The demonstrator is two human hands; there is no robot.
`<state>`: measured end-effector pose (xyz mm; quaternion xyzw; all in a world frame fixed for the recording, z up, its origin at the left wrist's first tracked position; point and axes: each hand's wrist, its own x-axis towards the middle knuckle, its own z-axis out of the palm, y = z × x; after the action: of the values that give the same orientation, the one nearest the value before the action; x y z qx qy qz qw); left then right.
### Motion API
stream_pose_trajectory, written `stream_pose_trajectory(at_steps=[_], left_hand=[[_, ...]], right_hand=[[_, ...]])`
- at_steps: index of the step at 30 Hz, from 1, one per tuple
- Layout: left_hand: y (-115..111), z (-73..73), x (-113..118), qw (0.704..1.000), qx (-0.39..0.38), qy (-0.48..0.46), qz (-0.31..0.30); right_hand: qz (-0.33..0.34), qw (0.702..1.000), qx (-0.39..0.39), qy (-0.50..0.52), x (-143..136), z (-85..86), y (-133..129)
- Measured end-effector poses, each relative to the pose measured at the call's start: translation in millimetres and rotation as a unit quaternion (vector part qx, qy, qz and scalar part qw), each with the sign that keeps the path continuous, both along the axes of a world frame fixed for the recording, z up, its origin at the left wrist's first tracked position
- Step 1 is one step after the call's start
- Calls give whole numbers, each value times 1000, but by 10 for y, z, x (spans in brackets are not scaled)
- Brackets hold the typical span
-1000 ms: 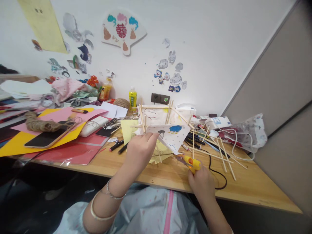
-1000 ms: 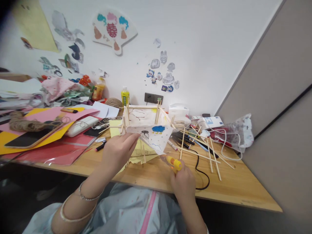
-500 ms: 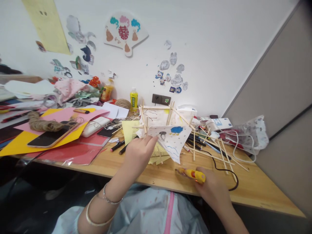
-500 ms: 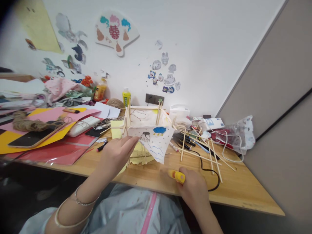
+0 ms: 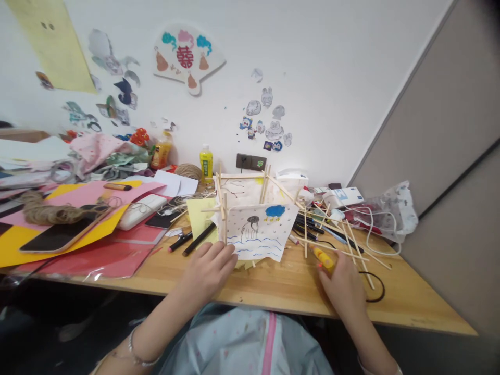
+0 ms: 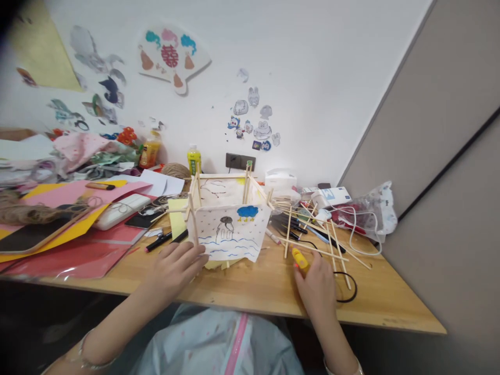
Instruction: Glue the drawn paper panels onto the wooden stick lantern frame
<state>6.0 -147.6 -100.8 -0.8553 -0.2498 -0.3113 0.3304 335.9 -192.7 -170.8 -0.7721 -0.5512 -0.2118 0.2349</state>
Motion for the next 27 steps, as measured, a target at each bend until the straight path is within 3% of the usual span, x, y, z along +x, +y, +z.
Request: stream_pose_trajectory(at_steps=[3,6,9,12,17,27], left_hand=[[-2,-68,26,1000,-12,-4,-8],[1,-109,35,1000,-25,-5,-14],[-1,-127,28,999,-41,7,-8],[-8,-146,14,999,-45,10,-13],[-9,-214,-13,997,-63,33,1],[83,-260,61,995,-68,56,42]], right_hand=[[57,998,14,-8,-65,-45,114],[124,990,71,-6,-160,16,129],[259,957,115,-54,-349,151,107],[370,913,94,-146,-594,262,131],[395,889,81,-215,-819,303,267],[413,883,77,-211,-897,254,338]])
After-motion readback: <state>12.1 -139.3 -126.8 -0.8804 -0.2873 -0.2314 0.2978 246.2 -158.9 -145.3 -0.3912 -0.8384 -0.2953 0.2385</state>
